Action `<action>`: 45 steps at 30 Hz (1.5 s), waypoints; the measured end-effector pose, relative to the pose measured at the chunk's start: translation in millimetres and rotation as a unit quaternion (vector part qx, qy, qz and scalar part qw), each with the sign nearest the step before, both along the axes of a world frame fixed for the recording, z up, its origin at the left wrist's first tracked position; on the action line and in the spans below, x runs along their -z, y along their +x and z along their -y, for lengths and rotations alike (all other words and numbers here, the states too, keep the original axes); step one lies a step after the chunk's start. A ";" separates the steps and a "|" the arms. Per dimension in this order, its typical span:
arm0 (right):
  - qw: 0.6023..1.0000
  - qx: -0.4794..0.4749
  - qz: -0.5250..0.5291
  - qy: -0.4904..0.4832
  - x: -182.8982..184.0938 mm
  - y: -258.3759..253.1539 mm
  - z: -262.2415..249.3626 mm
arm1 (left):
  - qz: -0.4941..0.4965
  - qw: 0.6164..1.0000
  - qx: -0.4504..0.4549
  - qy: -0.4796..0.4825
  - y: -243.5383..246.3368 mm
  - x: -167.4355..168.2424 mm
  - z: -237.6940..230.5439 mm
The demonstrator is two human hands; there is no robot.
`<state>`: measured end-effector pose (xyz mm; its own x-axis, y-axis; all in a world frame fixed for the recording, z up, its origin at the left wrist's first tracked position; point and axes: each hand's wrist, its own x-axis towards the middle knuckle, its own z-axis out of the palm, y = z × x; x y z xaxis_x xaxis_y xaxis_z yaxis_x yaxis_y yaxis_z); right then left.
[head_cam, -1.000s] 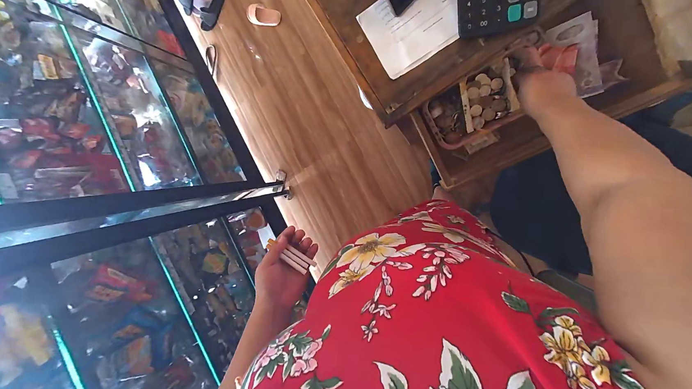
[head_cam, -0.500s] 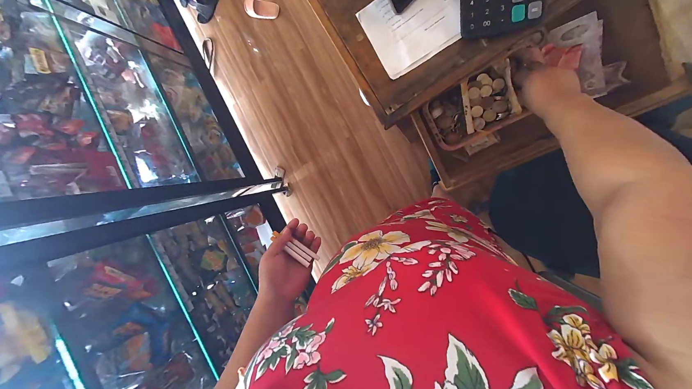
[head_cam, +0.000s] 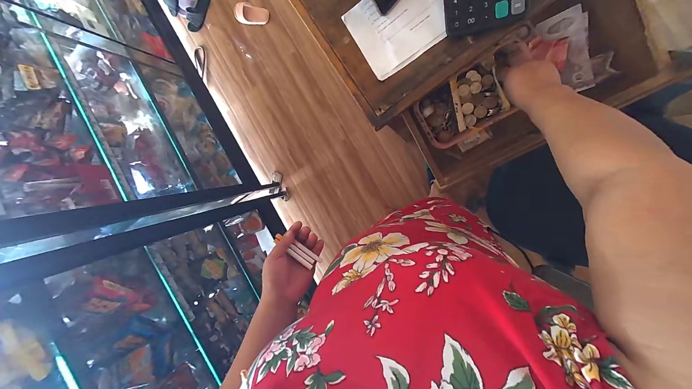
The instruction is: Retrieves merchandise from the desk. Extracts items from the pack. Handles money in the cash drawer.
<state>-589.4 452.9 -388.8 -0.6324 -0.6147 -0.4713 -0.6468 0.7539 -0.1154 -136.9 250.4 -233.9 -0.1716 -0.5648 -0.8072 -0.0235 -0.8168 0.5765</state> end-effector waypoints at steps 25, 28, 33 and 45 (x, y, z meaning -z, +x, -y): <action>0.834 0.424 0.180 -0.304 -4.8 17.6 -33.2 | -0.019 1.000 -0.023 0.002 9.5 5.4 -0.2; 0.695 0.517 0.298 -0.401 -8.7 27.0 -44.1 | -0.014 1.000 -0.018 0.004 9.5 5.8 0.3; 0.567 0.558 0.382 -0.470 -23.5 42.5 -60.7 | -0.020 1.000 0.000 -0.003 8.0 5.1 4.0; 0.431 0.789 0.274 -0.341 27.7 159.1 -94.5 | -0.001 1.000 0.001 -0.027 24.5 -10.3 4.9</action>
<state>-430.2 547.4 -416.5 -0.4260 0.2633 -0.8655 0.8747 -0.1245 -0.4684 -112.4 245.5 -223.6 -0.1738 -0.6070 -0.7755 -0.0238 -0.7846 0.6195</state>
